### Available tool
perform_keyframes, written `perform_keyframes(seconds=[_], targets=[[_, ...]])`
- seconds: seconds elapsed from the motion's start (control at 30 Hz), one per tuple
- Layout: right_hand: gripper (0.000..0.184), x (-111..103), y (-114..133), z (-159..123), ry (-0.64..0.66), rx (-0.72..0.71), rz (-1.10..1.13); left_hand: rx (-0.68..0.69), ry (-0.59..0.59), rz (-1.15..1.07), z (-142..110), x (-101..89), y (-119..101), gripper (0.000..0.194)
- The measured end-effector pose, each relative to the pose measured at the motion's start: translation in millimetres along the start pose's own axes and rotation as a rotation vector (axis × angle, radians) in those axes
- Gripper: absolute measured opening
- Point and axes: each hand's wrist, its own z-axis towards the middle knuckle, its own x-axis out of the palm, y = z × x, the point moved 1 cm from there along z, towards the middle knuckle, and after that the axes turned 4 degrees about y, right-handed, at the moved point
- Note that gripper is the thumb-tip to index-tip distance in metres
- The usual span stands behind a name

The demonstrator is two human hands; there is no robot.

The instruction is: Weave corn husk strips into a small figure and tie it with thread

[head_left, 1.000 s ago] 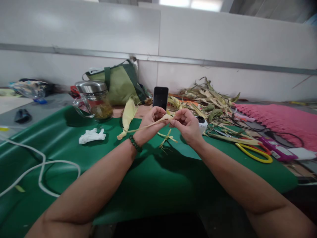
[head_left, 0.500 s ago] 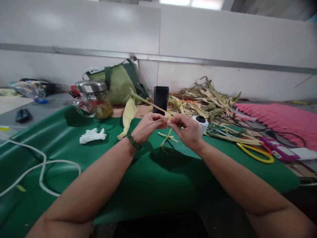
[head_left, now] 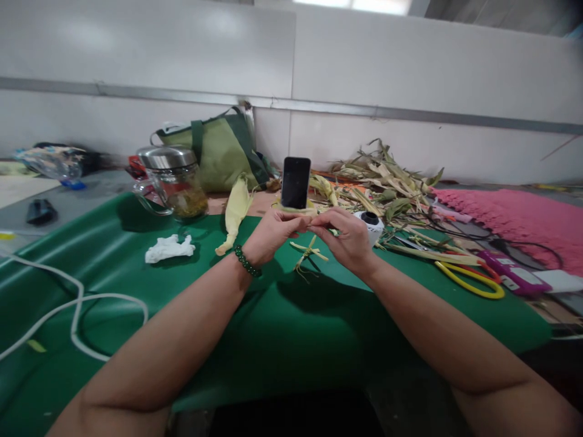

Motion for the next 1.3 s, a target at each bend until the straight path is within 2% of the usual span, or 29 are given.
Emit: perform_keyframes(seconds=[0.17,0.47,0.73,1.0,1.13,1.3], targets=[[0.012,-1.7,3.6,2.3,0.012,-0.041,-0.010,-0.009,0.007,-0.035,0.3,0.6,1.1,0.020],[0.016,4.0,-1.9,2.5,0.040,0.031,0.011,-0.014,0.031,-0.029,1.5,-0.6,1.7,0.017],[0.014,5.2,-3.5,-0.4,0.003,0.033,0.021,0.019,0.004,-0.043,-0.1,1.7,2.3,0.026],[0.018,3.8,-1.2,2.2,0.056,-0.006,-0.086,0.000,0.013,-0.080,-0.1,4.4,3.1,0.017],[0.014,2.9,-1.3,2.9,0.052,-0.004,-0.032,-0.028,-0.029,-0.116,-0.1,5.0,1.1,0.015],[0.013,2.2,-1.6,2.8,0.050,0.102,0.027,-0.047,-0.029,-0.137,0.9,5.8,-0.5,0.012]])
